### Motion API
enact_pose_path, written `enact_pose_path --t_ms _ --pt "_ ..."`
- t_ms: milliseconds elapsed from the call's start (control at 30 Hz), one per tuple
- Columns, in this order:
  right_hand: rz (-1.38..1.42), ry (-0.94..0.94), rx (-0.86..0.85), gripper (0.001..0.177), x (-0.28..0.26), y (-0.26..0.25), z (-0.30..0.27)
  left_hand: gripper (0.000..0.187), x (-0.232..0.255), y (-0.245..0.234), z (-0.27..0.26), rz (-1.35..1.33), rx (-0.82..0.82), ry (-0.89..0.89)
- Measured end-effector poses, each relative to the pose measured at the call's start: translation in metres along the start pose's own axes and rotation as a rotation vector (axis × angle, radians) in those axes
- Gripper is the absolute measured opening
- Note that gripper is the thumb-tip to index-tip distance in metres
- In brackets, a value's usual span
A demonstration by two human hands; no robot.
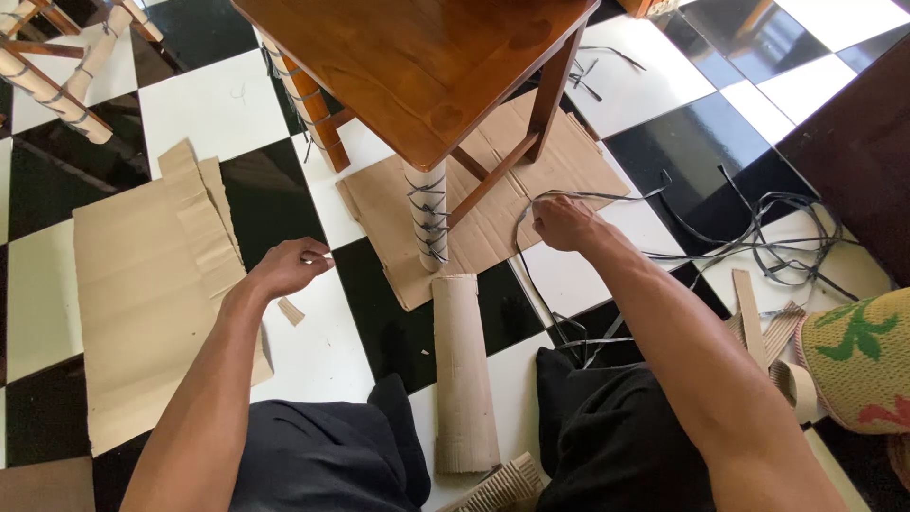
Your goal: Wrapping wooden chair legs with cardboard and securing them with plastic ties for transport
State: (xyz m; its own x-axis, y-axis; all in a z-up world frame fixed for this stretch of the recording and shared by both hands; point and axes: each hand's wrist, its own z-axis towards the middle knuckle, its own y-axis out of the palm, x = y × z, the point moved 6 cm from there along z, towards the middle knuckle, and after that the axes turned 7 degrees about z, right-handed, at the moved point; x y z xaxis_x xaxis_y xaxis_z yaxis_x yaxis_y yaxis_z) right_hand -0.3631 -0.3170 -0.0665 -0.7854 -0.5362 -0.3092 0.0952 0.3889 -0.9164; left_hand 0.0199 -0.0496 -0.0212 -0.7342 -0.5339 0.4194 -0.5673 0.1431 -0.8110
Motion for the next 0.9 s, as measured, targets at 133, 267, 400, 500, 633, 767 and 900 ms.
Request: enact_pose_path --t_ms 133,267,400,500,633,767,900 --pt "0.002 -0.003 -0.001 0.032 -0.001 -0.001 -0.001 0.051 -0.001 0.001 0.001 0.015 -0.008 0.002" --pt "0.02 0.008 -0.018 0.033 0.005 0.001 0.003 0.051 -0.004 0.002 0.004 0.012 0.003 -0.011" --pt "0.028 0.002 -0.007 0.032 0.002 0.0 -0.001 0.051 -0.004 0.002 0.004 0.024 0.002 0.001" --pt "0.02 0.005 -0.018 0.033 0.004 0.002 -0.001 0.049 -0.002 0.001 0.001 0.021 0.008 -0.001" --pt "0.03 -0.005 0.004 0.031 0.001 -0.002 -0.004 0.05 -0.004 0.002 0.003 0.014 0.013 -0.006" --pt "0.048 -0.016 0.005 0.031 -0.001 -0.003 -0.005 0.049 -0.008 0.005 0.01 0.021 0.057 0.027" --pt "0.05 -0.034 0.051 0.029 0.0 -0.003 -0.003 0.052 0.043 -0.008 0.004 0.024 0.277 0.212"
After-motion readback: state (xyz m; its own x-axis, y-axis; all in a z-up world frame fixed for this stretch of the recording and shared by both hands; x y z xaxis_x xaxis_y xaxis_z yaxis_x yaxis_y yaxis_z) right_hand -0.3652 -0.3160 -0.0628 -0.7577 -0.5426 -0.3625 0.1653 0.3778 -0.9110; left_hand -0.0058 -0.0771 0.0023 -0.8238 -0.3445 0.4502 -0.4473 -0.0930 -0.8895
